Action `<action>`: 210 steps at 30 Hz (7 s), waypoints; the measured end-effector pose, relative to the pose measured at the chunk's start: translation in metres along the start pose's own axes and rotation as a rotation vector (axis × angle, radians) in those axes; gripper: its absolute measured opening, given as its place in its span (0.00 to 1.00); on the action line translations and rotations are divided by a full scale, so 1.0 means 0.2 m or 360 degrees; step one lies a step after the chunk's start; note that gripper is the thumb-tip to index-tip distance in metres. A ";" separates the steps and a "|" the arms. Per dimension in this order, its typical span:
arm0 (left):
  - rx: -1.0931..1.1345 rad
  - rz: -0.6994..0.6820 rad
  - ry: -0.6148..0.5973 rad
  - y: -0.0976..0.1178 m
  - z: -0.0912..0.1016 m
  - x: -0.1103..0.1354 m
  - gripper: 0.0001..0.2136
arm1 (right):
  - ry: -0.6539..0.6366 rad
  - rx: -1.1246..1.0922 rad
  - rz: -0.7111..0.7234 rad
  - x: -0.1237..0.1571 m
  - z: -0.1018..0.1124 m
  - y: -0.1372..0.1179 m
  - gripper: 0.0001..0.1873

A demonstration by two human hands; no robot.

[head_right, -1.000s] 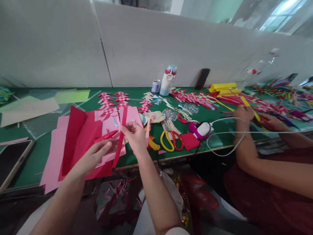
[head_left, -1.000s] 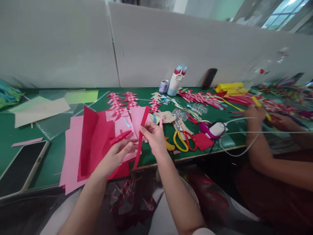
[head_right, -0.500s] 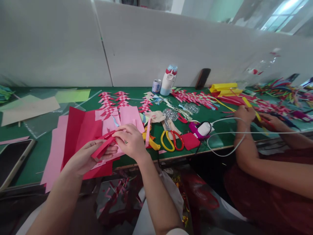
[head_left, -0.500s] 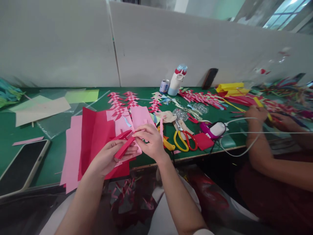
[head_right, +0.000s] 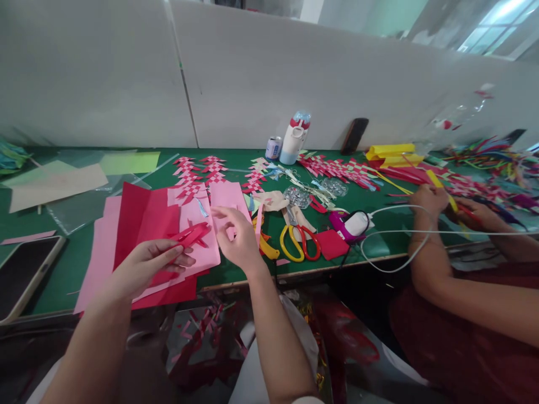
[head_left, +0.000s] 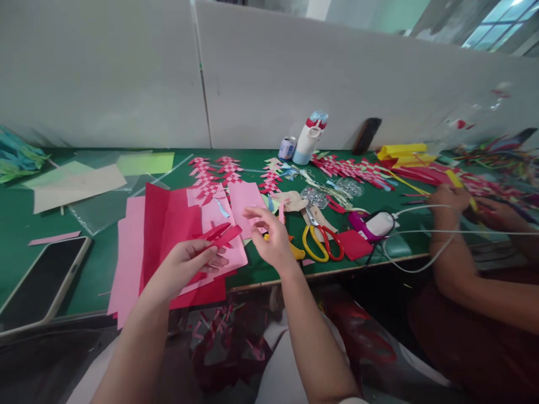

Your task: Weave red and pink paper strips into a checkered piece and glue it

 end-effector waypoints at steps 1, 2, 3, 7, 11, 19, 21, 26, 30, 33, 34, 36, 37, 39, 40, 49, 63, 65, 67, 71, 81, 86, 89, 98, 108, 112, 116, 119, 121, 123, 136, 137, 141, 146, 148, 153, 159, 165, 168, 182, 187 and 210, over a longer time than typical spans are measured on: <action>-0.0072 -0.0036 0.0000 0.00 0.00 0.00 0.14 | -0.0037 -0.0165 -0.0138 0.00 -0.01 0.02 0.18; -0.0135 -0.0061 -0.0018 0.00 0.00 0.00 0.14 | -0.0111 -0.0311 -0.0274 0.00 -0.02 0.03 0.19; -0.0187 -0.0083 -0.0051 0.00 0.00 0.00 0.13 | -0.0217 -0.0426 -0.0395 0.01 -0.04 0.04 0.21; -0.0343 -0.0170 -0.0175 0.02 -0.04 0.01 0.12 | -0.0601 -0.0594 -0.0619 0.04 -0.12 0.05 0.31; -0.0396 -0.0263 -0.0249 0.04 -0.06 0.03 0.10 | -0.0705 -0.0699 -0.0664 0.05 -0.14 0.03 0.30; -0.0459 -0.0345 -0.0256 0.04 -0.06 0.03 0.10 | -0.0610 -0.0761 -0.0792 0.03 -0.10 0.05 0.20; -0.0489 -0.0301 -0.0126 0.03 -0.05 0.02 0.12 | -0.0398 -0.0795 -0.0831 0.03 -0.10 0.07 0.15; -0.0252 -0.0239 0.0248 0.01 -0.05 -0.01 0.18 | 0.0014 -0.0949 -0.0859 0.02 -0.10 0.10 0.14; 0.0079 -0.0229 0.0446 0.00 -0.05 -0.02 0.15 | 0.0133 -0.0992 -0.0902 0.01 -0.10 0.09 0.15; 0.0102 -0.0246 0.0459 0.00 -0.05 -0.02 0.14 | 0.0101 -0.1012 -0.0932 0.02 -0.10 0.09 0.15; 0.0079 -0.0260 0.0447 -0.01 -0.05 -0.02 0.14 | 0.0077 -0.1019 -0.0930 0.02 -0.10 0.10 0.15; 0.0015 -0.0297 0.0446 0.00 -0.05 -0.02 0.13 | 0.0039 -0.1030 -0.0909 0.02 -0.10 0.10 0.16; -0.0023 -0.0318 0.0459 0.00 -0.05 -0.02 0.13 | 0.0027 -0.1032 -0.0899 0.02 -0.10 0.10 0.17; -0.0104 -0.0360 0.0500 0.00 -0.05 -0.02 0.13 | 0.0016 -0.1029 -0.0888 0.02 -0.10 0.10 0.17; -0.0139 -0.0379 0.0523 0.01 -0.05 -0.01 0.13 | 0.0011 -0.1026 -0.0890 0.02 -0.10 0.10 0.17; -0.0473 -0.0470 0.0705 0.04 -0.05 0.02 0.12 | -0.0038 -0.1003 -0.0896 0.02 -0.10 0.10 0.17; -0.0313 -0.0397 0.0712 0.03 -0.01 0.02 0.13 | 0.0035 -0.1040 -0.0925 0.02 -0.07 0.13 0.17; -0.0273 -0.0401 0.0712 0.03 -0.01 0.01 0.13 | 0.0053 -0.1031 -0.0933 0.02 -0.06 0.14 0.18; -0.0252 -0.0409 0.0712 0.02 0.00 0.01 0.12 | 0.0057 -0.1014 -0.0929 0.01 -0.04 0.14 0.18; -0.0229 -0.0409 0.0715 0.02 0.00 0.00 0.12 | 0.0063 -0.0984 -0.0933 0.01 -0.03 0.14 0.19; -0.0217 -0.0412 0.0726 0.02 0.00 0.00 0.12 | 0.0058 -0.0972 -0.0962 0.02 -0.04 0.15 0.21; -0.0199 -0.0417 0.0728 0.01 0.01 0.00 0.12 | 0.0049 -0.0974 -0.0976 0.02 -0.03 0.15 0.19; -0.0210 -0.0415 0.0735 0.01 0.01 0.00 0.13 | 0.0036 -0.0965 -0.0981 0.02 -0.03 0.15 0.20; -0.0111 -0.0369 0.0706 0.02 0.01 0.00 0.13 | 0.0057 -0.0968 -0.0970 0.01 -0.03 0.14 0.20; -0.0051 -0.0289 0.0647 0.00 0.05 -0.02 0.13 | 0.0206 -0.0780 -0.0967 0.00 -0.02 0.16 0.19; -0.0081 -0.0307 0.0637 0.00 0.05 -0.02 0.13 | 0.0230 -0.0711 -0.0954 0.00 -0.02 0.16 0.19; -0.0053 -0.0312 0.0648 -0.02 0.06 -0.03 0.13 | 0.0170 -0.0728 -0.0932 0.01 -0.01 0.19 0.19; -0.0026 -0.0314 0.0652 -0.03 0.07 -0.03 0.14 | 0.0186 -0.0717 -0.0915 0.01 -0.01 0.18 0.19; -0.0035 -0.0318 0.0638 -0.02 0.07 -0.03 0.14 | 0.0192 -0.0697 -0.0915 0.01 -0.01 0.17 0.18; -0.0067 -0.0309 0.0633 -0.02 0.08 -0.03 0.14 | 0.0170 -0.0666 -0.0909 0.01 -0.02 0.16 0.17; -0.0825 -0.0203 0.0731 0.03 0.16 0.01 0.16 | 0.0497 -0.0283 -0.0721 0.00 0.16 0.21 0.12; -0.0983 -0.0186 0.0716 0.03 0.16 0.01 0.16 | 0.0494 -0.0154 -0.0711 0.00 0.17 0.21 0.11; -0.1389 -0.0120 0.0793 0.01 0.18 -0.01 0.17 | 0.0438 0.0426 -0.0653 0.01 0.15 0.20 0.06; -0.1551 -0.0089 0.0898 -0.02 0.20 -0.02 0.14 | 0.0310 0.0862 -0.0571 0.01 0.11 0.17 0.06; -0.1621 -0.0095 0.0967 -0.02 0.21 -0.02 0.13 | 0.0353 0.0909 -0.0548 0.00 0.12 0.16 0.06; -0.1759 -0.0037 0.1086 -0.01 0.22 0.00 0.17 | 0.0646 0.0650 -0.0531 0.01 0.28 0.14 0.11; -0.1707 0.0002 0.0785 0.01 0.15 -0.02 0.14 | 0.0691 0.0480 -0.0682 0.05 0.46 0.19 0.12; -0.1726 -0.0069 0.0644 -0.01 0.10 -0.05 0.15 | 0.0425 0.1097 -0.0970 0.06 0.45 0.20 0.09; -0.1747 -0.0092 0.0631 -0.01 0.09 -0.05 0.14 | 0.0246 0.1264 -0.1056 0.05 0.40 0.21 0.11; -0.1712 -0.0184 0.0632 -0.01 0.09 -0.05 0.14 | 0.0090 0.1328 -0.1044 0.04 0.32 0.24 0.08; -0.1671 -0.0219 0.0658 0.00 0.08 -0.05 0.14 | 0.0139 0.1167 -0.0951 0.04 0.32 0.22 0.05; 0.0448 -0.0055 0.0459 -0.07 0.02 -0.13 0.18 | -0.1057 -0.0641 -0.0650 0.10 -0.11 0.01 0.09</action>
Point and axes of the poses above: each hand's wrist, its own x-axis away from the middle knuckle, its own z-axis out of the back of the hand, y = z × x, the point moved 3 cm from there along -x, towards the middle knuckle
